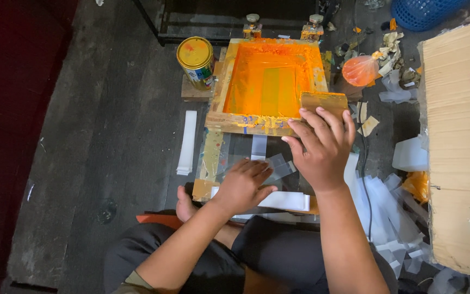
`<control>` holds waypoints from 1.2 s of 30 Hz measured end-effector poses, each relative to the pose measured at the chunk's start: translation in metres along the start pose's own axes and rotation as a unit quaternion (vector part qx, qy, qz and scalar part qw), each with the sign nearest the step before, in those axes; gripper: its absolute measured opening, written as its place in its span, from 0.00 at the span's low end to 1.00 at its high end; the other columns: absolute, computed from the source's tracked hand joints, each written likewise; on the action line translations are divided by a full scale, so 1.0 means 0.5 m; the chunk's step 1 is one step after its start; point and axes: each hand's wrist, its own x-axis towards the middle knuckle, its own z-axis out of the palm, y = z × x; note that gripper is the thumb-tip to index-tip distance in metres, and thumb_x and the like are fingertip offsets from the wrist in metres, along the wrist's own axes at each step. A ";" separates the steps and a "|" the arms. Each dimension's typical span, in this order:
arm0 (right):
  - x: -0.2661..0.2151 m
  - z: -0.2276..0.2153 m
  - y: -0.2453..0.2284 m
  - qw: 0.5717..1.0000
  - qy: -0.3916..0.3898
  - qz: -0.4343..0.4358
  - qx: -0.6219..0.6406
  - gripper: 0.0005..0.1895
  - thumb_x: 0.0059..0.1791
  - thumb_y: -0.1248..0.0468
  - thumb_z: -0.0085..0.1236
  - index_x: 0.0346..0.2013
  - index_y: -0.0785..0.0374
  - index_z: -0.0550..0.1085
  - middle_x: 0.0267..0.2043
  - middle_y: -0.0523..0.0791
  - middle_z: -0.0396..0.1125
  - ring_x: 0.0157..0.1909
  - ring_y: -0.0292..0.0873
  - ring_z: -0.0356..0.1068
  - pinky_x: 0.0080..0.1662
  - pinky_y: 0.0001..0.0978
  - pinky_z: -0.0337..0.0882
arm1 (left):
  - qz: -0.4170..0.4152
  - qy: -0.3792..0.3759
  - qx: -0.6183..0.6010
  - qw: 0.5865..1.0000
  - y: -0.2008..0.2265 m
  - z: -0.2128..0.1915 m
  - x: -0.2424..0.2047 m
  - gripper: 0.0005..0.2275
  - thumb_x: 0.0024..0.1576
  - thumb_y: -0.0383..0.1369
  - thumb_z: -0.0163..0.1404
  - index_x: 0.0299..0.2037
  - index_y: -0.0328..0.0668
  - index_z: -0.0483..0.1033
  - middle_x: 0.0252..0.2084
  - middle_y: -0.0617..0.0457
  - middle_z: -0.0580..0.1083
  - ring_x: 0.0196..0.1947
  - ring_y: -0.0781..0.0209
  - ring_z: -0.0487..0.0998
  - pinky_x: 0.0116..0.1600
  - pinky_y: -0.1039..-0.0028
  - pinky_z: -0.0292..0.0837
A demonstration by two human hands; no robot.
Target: The person sits cross-legged on the floor and handles a long strip of translucent material, folding and unfolding it. They then use a wooden squeegee to spread orange ink across a screen printing frame. The person repeats the process of folding the translucent strip and spreading ink on the screen.
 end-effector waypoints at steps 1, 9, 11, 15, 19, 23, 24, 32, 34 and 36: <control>0.002 -0.002 -0.001 1.000 0.000 0.000 0.000 0.14 0.49 0.55 0.72 0.47 0.51 0.82 0.57 0.44 0.74 0.64 0.54 0.67 0.70 0.67 0.48 | 0.000 0.000 0.000 1.000 0.000 -0.001 -0.001 0.18 0.59 0.46 0.52 0.49 0.40 0.82 0.47 0.42 0.80 0.51 0.45 0.81 0.62 0.53 0.70; 0.005 -0.009 -0.002 1.000 -0.004 0.003 0.009 0.15 0.48 0.54 0.72 0.48 0.52 0.82 0.57 0.44 0.73 0.64 0.54 0.67 0.70 0.65 0.48 | -0.044 -0.137 0.020 0.989 0.000 -0.002 -0.006 0.23 0.64 0.50 0.44 0.55 0.40 0.79 0.54 0.39 0.77 0.60 0.43 0.76 0.68 0.50 0.62; 0.005 -0.010 -0.002 1.000 -0.005 0.006 0.009 0.15 0.48 0.55 0.73 0.47 0.52 0.82 0.57 0.45 0.73 0.64 0.54 0.67 0.70 0.66 0.48 | -0.045 -0.128 0.018 0.991 -0.003 0.009 -0.009 0.23 0.64 0.50 0.44 0.55 0.40 0.79 0.53 0.39 0.78 0.59 0.43 0.77 0.68 0.52 0.62; 0.003 -0.010 -0.002 1.000 -0.012 0.014 0.008 0.14 0.47 0.56 0.75 0.46 0.52 0.83 0.56 0.46 0.74 0.63 0.54 0.68 0.70 0.66 0.48 | -0.049 -0.097 0.021 0.994 -0.003 0.018 -0.010 0.21 0.64 0.49 0.46 0.54 0.41 0.80 0.51 0.40 0.79 0.58 0.45 0.78 0.67 0.55 0.64; 0.003 -0.013 0.005 1.000 -0.019 0.006 0.003 0.16 0.47 0.55 0.75 0.47 0.52 0.83 0.55 0.46 0.74 0.63 0.54 0.68 0.70 0.65 0.50 | -0.024 -0.030 0.011 0.999 -0.011 0.024 -0.009 0.18 0.62 0.45 0.50 0.50 0.40 0.82 0.46 0.41 0.80 0.53 0.46 0.81 0.64 0.56 0.68; 0.002 -0.013 0.017 1.000 -0.025 -0.005 0.004 0.21 0.44 0.52 0.77 0.49 0.53 0.82 0.55 0.46 0.74 0.62 0.55 0.68 0.69 0.67 0.50 | 0.023 0.190 0.013 0.981 -0.012 -0.006 0.015 0.15 0.57 0.41 0.56 0.50 0.46 0.82 0.46 0.46 0.78 0.49 0.47 0.79 0.58 0.57 0.72; 0.003 -0.014 0.021 1.000 -0.026 -0.011 0.010 0.24 0.43 0.51 0.77 0.49 0.55 0.81 0.55 0.47 0.74 0.61 0.56 0.68 0.69 0.67 0.51 | 0.033 0.257 0.017 0.966 -0.012 -0.017 0.023 0.17 0.56 0.41 0.56 0.54 0.46 0.80 0.49 0.44 0.75 0.51 0.41 0.76 0.57 0.54 0.71; -0.011 -0.010 0.032 0.989 -0.147 0.006 -0.013 0.36 0.35 0.44 0.77 0.54 0.51 0.80 0.57 0.45 0.73 0.64 0.54 0.67 0.68 0.66 0.55 | -0.169 0.183 -0.042 0.967 -0.052 -0.068 0.023 0.36 0.58 0.37 0.59 0.73 0.33 0.53 0.74 0.26 0.49 0.73 0.21 0.46 0.73 0.37 0.39; -0.017 -0.001 0.032 0.982 -0.189 0.016 -0.016 0.37 0.36 0.41 0.75 0.56 0.50 0.79 0.58 0.45 0.72 0.65 0.55 0.66 0.68 0.66 0.56 | -0.215 0.136 -0.074 0.964 -0.055 -0.082 0.026 0.37 0.61 0.35 0.57 0.74 0.27 0.47 0.72 0.21 0.49 0.71 0.17 0.49 0.71 0.34 0.41; -0.023 0.012 0.031 0.964 -0.262 0.034 -0.008 0.39 0.35 0.42 0.75 0.58 0.49 0.77 0.60 0.46 0.71 0.67 0.56 0.64 0.68 0.69 0.55 | -0.237 0.056 -0.107 0.964 -0.068 -0.074 0.019 0.37 0.62 0.35 0.55 0.74 0.24 0.44 0.72 0.19 0.49 0.71 0.17 0.49 0.71 0.35 0.40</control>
